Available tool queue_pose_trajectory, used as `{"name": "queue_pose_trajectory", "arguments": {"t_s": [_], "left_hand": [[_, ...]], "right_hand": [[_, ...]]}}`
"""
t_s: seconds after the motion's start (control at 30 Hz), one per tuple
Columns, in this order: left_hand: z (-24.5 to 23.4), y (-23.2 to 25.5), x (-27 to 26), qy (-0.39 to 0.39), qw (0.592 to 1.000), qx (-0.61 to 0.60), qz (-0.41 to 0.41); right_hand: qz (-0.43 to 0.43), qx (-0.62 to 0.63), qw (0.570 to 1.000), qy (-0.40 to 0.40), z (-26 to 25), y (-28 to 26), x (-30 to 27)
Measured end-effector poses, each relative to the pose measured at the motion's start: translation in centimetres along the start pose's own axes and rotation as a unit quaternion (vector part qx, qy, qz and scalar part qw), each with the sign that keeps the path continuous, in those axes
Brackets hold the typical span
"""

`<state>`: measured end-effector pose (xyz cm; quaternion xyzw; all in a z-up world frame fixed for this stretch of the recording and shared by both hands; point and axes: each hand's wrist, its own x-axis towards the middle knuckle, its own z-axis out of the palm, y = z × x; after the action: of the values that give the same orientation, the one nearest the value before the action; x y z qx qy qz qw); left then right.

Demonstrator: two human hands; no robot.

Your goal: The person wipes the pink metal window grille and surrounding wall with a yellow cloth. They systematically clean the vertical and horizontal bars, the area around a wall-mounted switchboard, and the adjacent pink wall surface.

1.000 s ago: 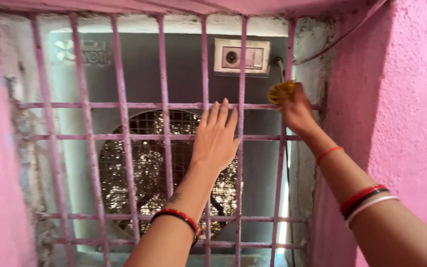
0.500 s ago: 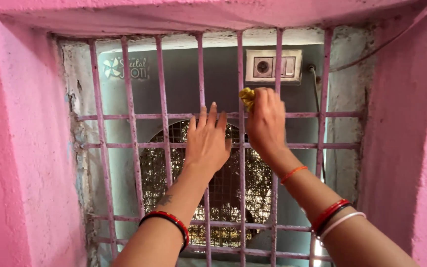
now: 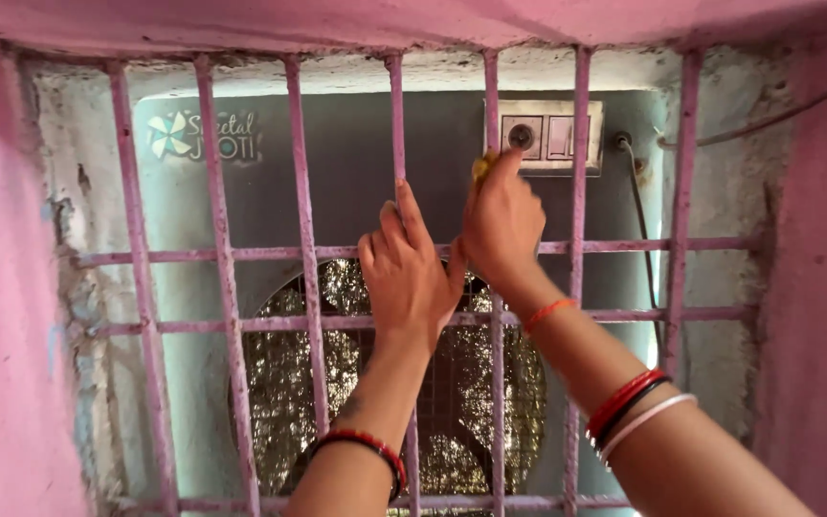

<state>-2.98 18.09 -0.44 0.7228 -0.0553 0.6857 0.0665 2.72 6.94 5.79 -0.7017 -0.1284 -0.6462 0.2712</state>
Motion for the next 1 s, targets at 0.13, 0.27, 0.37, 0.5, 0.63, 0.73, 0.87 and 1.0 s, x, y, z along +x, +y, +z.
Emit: {"name": "queue_pose_trajectory", "arguments": {"t_s": [0.13, 0.27, 0.37, 0.5, 0.63, 0.73, 0.87, 1.0], "left_hand": [[0.5, -0.2, 0.0, 0.053, 0.998, -0.017, 0.009], [0.3, -0.5, 0.0, 0.036, 0.997, -0.074, 0.002], [0.5, -1.0, -0.9, 0.094, 0.989, -0.117, 0.006], [0.7, -0.9, -0.4, 0.094, 0.988, -0.127, 0.008], [0.3, -0.9, -0.5, 0.086, 0.989, -0.120, 0.002], [0.2, -0.6, -0.5, 0.085, 0.992, -0.097, -0.002], [0.1, -0.7, -0.8, 0.075, 0.991, -0.110, -0.011], [0.6, -0.6, -0.6, 0.101, 0.987, -0.124, -0.006]], "right_hand": [[-0.049, 0.012, 0.992, 0.117, 3.0, 0.5, 5.7], [-0.038, 0.028, 0.994, 0.095, 3.7, 0.6, 10.3], [-0.063, 0.071, 0.993, 0.076, 3.9, 1.4, 10.7], [-0.059, 0.141, 0.986, 0.060, 2.6, 1.7, 8.3], [-0.050, -0.050, 0.996, 0.058, 0.4, 1.0, -0.3], [-0.140, -0.083, 0.984, 0.070, -1.8, 1.4, -5.0], [-0.137, -0.119, 0.983, 0.035, -2.6, 1.5, -5.5], [-0.027, -0.073, 0.996, -0.046, -1.0, 0.7, -0.1]]}}
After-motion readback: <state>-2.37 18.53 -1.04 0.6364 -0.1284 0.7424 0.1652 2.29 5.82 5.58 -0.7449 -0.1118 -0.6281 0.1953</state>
